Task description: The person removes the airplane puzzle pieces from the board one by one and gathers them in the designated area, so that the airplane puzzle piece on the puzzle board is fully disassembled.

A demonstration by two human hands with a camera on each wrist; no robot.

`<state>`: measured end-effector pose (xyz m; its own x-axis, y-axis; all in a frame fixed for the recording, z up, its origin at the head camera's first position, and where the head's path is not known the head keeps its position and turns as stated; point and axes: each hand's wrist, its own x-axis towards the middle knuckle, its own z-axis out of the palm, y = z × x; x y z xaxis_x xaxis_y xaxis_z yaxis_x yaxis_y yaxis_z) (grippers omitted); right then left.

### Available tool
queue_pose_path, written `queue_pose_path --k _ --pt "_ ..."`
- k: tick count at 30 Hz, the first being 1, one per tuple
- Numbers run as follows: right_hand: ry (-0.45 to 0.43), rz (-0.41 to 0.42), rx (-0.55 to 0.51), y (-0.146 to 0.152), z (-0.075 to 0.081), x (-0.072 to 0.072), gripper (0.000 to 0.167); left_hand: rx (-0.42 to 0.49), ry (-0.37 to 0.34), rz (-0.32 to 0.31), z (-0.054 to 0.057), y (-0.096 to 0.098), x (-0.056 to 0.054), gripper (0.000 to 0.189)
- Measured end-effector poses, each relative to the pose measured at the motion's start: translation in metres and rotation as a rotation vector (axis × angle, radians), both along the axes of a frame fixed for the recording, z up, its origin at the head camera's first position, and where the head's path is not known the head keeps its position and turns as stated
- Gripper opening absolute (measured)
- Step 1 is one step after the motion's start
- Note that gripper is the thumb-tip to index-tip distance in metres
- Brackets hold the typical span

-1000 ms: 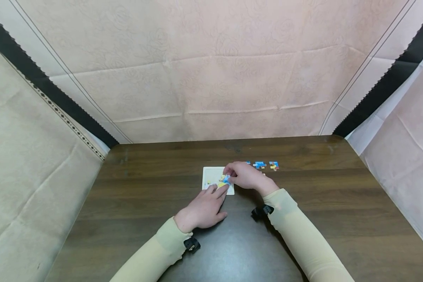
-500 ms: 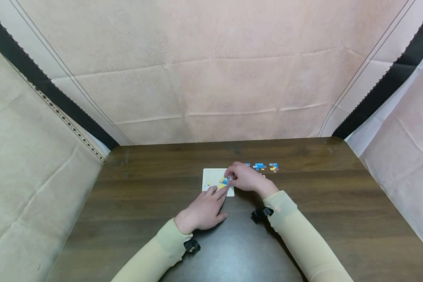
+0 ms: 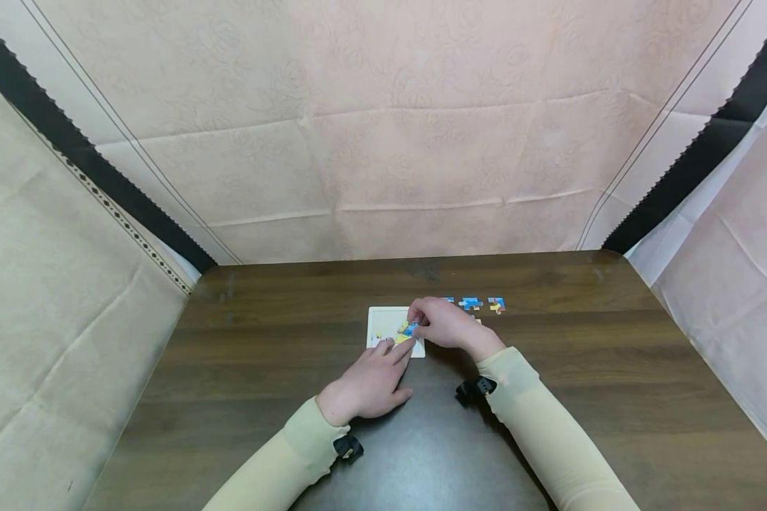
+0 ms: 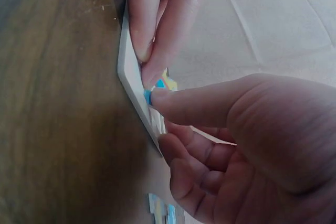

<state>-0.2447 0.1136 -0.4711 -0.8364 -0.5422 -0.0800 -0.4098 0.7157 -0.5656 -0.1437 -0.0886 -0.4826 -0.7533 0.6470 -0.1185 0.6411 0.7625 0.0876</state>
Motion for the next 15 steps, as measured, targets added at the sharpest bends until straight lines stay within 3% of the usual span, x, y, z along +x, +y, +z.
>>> queue_pose_path --k 9,15 --pt "-0.018 0.024 -0.046 0.0031 0.0011 -0.0001 0.012 -0.014 -0.012 0.011 0.0078 0.002 0.0022 0.075" --pt "-0.023 0.037 -0.073 0.0056 0.0012 0.0002 0.01 -0.031 -0.014 0.018 0.0073 0.0028 0.0024 0.075"
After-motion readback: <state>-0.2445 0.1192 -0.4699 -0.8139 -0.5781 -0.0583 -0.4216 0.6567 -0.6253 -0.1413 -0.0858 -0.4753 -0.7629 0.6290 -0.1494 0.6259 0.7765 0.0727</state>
